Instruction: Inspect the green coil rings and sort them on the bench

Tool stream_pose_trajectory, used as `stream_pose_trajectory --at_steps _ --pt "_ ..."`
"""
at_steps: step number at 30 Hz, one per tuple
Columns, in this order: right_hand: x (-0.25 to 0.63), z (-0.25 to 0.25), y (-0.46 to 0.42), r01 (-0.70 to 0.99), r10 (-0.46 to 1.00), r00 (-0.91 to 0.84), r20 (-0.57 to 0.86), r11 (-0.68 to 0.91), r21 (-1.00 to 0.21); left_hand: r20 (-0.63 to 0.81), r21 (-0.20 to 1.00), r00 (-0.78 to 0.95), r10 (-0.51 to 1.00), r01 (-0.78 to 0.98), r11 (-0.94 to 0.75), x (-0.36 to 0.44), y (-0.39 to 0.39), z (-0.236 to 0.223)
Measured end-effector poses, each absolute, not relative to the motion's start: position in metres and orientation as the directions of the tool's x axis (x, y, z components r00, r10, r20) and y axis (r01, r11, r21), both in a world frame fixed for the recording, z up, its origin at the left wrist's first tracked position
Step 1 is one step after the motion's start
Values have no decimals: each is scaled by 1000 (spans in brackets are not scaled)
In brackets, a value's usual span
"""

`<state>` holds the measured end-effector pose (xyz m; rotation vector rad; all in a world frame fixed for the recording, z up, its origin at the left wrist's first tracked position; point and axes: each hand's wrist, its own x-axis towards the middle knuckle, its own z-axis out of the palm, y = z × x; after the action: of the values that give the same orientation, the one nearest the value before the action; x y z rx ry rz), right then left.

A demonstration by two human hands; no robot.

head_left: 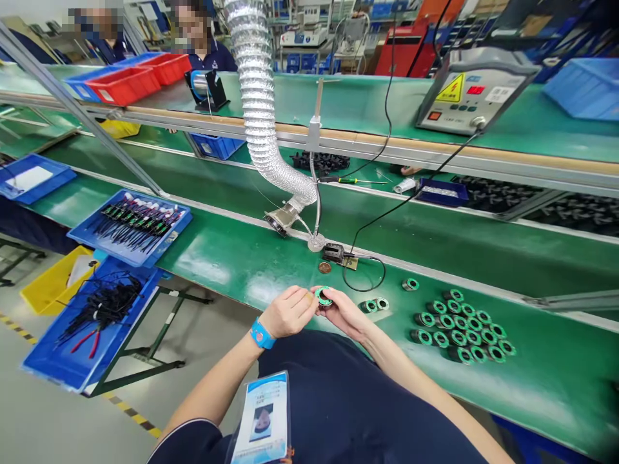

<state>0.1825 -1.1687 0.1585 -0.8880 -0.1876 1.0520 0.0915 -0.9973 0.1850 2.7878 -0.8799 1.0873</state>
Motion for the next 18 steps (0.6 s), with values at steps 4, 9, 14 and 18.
stream_pose_trajectory --at_steps 4,9,14,18 --pt "182 157 -1170 -628 825 521 -219 197 -753 579 -183 621 -529 -533 -826 96 -994 184" --pt "180 150 -1172 -144 662 749 -36 109 -983 426 707 897 123 -244 -664 101 -1018 158" --pt "183 142 -1180 133 567 816 113 5 -991 -298 919 944 143 243 309 107 -1049 145" --pt "188 140 -1185 -73 547 837 -12 89 -993 8 988 930 366 48 -144 104 -1057 146"
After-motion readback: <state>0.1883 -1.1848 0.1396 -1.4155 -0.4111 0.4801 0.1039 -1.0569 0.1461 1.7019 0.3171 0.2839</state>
